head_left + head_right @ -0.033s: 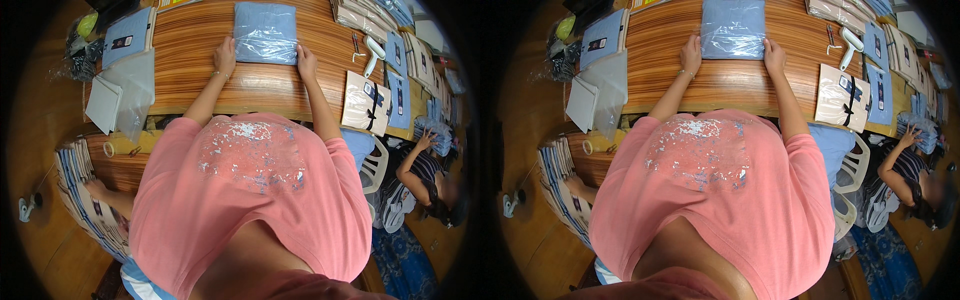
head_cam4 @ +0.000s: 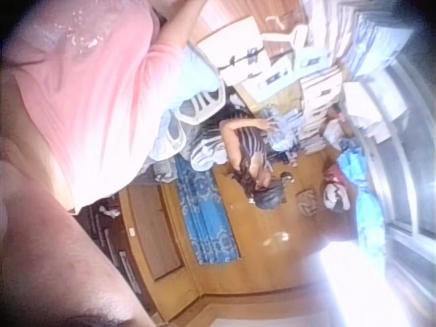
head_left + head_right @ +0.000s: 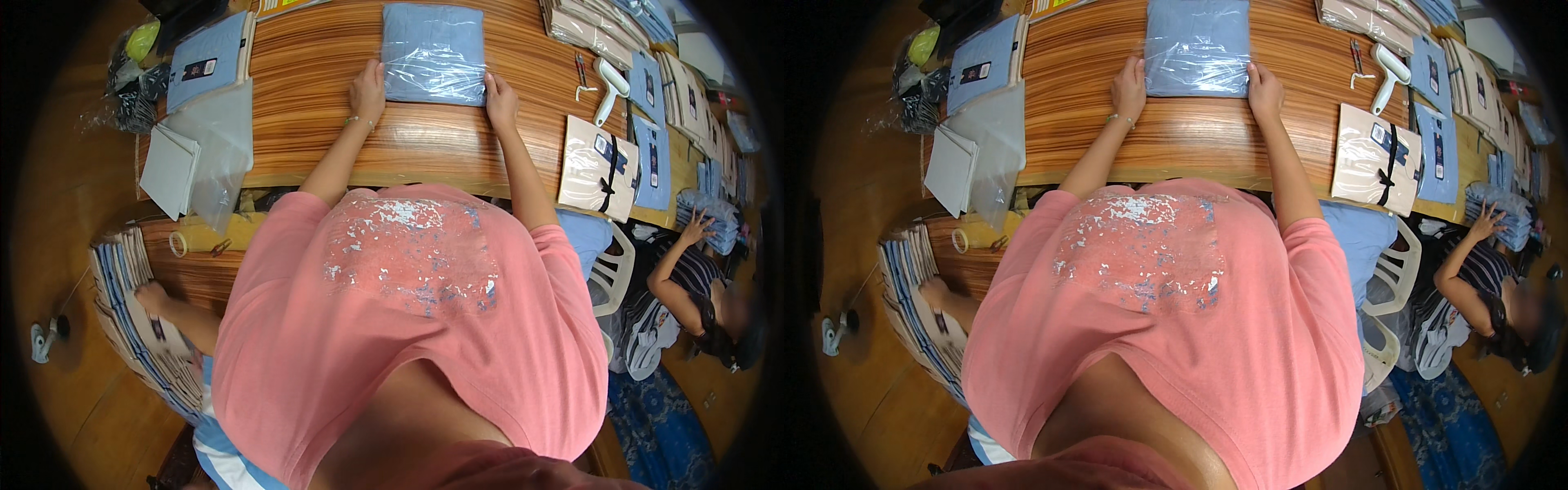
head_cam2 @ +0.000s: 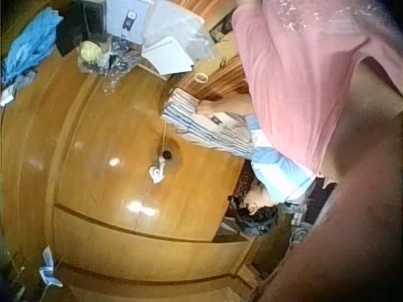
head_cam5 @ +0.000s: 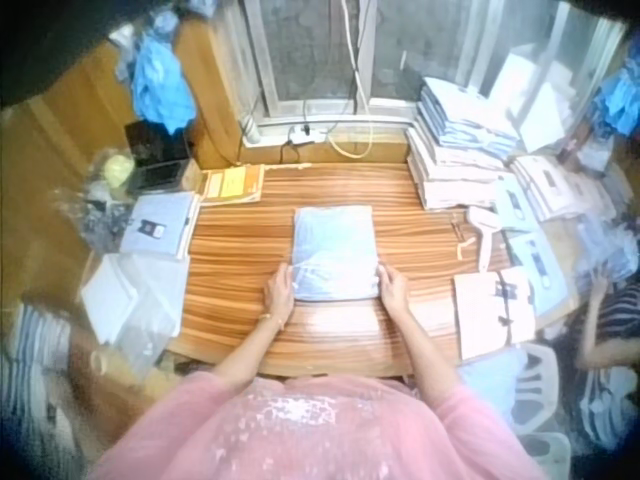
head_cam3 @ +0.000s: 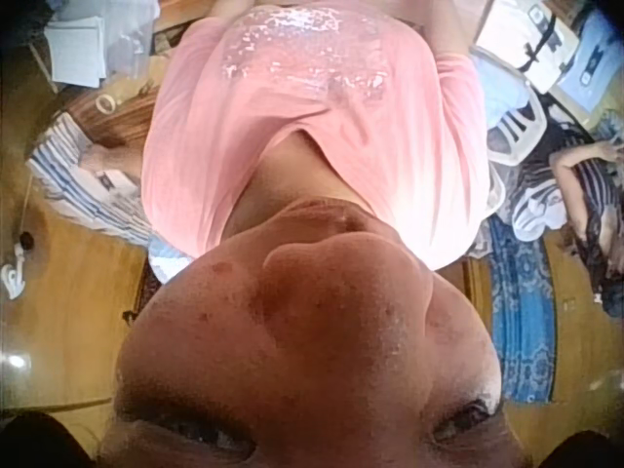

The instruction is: The person buttons a blue shirt, aligns it with a cardboard template, folds the shirt around the template, and places the folded shirt into a plastic bag.

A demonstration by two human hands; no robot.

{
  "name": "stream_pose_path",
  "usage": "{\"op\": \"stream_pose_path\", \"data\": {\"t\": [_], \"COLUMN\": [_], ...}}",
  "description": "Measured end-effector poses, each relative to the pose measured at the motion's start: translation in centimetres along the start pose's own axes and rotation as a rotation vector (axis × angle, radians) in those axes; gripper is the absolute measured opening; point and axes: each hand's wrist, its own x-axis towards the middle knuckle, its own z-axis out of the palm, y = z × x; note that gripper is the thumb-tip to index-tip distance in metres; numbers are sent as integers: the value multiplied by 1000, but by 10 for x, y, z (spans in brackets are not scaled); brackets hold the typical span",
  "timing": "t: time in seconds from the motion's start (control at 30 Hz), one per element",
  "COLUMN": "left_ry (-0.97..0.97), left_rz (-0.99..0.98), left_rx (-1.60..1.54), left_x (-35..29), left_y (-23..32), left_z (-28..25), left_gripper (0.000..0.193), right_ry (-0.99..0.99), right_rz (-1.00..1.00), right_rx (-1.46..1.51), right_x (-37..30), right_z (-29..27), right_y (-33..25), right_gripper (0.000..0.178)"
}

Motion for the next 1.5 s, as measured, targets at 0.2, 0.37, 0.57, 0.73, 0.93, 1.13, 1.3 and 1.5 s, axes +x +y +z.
{"op": "stream_pose_path", "data": {"t": [0.2, 0.37, 0.57, 0.73, 0.93, 1.13, 1.3, 1.5], "left_ry": [-43, -107, -157, -54, -64, -158, -184, -177], "left_rz": [-37, -107, -57, 95, 113, 48, 52, 440], "left_rx": [52, 80, 291, 399, 513, 483, -117, 310], "left_x": [4, 17, 17, 7, 4, 5, -9, -16], "left_y": [-5, -9, 5, -7, -21, -33, -36, -1], "left_z": [4, 4, -2, 0, 8, 8, -15, -9], "left_gripper": [28, 21, 23, 31, 37, 41, 56, 69], "right_ry": [25, -14, 100, 86, 141, -14, 49, 147], "right_rz": [39, 80, -138, -160, -177, -117, -303, -698], "right_rx": [-104, -233, -342, -406, -560, -502, -4, -536], "right_x": [5, 15, 1, -2, -2, -2, -15, -29], "right_z": [6, 9, 19, 21, 25, 26, -3, -2], "right_y": [-4, -14, -21, -16, 8, 7, 30, -2], "right_gripper": [31, 25, 24, 32, 40, 46, 46, 45]}}
